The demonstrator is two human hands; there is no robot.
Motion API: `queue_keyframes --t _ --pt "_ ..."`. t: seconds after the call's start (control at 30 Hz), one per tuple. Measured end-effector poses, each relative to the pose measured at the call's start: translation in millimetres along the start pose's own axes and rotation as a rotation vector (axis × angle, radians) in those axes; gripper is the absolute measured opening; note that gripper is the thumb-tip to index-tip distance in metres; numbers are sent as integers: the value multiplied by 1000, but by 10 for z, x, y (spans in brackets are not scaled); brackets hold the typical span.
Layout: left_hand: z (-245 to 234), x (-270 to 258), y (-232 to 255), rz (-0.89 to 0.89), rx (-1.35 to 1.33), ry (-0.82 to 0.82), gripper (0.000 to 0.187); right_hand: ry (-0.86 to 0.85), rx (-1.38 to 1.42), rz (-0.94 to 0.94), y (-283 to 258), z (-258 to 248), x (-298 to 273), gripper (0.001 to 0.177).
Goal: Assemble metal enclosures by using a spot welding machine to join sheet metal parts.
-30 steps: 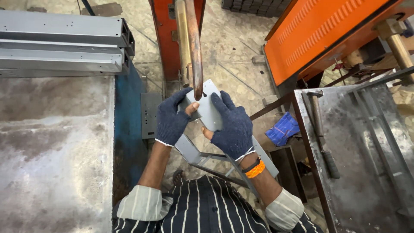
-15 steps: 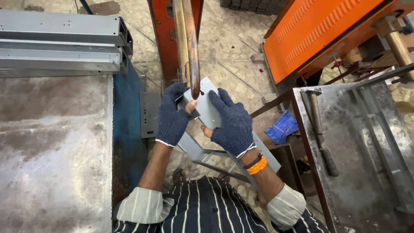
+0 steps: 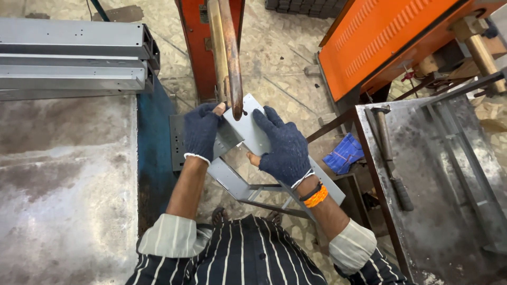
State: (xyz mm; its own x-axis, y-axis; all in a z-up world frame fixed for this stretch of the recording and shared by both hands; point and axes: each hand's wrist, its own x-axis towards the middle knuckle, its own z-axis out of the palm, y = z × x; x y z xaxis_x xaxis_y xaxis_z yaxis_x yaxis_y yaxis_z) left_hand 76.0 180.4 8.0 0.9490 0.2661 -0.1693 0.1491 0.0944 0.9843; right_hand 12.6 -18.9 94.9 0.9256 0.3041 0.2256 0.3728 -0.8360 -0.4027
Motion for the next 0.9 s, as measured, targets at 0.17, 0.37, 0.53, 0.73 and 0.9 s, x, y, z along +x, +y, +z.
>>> queue_keyframes --t 0.17,0.37,0.53,0.73,0.9 --pt "-42 8 92 -27 -82 -38 25 9 9 5 18 14 -7 97" --pt "-96 100 159 -67 -102 -131 24 8 22 3 30 22 7 97" --pt "-83 70 186 -22 -27 -111 23 9 31 2 20 31 -18 97" --pt "-55 113 64 15 -54 -111 20 74 2 -9 -41 37 -63 93" --pt "23 58 91 27 49 -15 19 117 -24 -12 -62 41 -104 90"
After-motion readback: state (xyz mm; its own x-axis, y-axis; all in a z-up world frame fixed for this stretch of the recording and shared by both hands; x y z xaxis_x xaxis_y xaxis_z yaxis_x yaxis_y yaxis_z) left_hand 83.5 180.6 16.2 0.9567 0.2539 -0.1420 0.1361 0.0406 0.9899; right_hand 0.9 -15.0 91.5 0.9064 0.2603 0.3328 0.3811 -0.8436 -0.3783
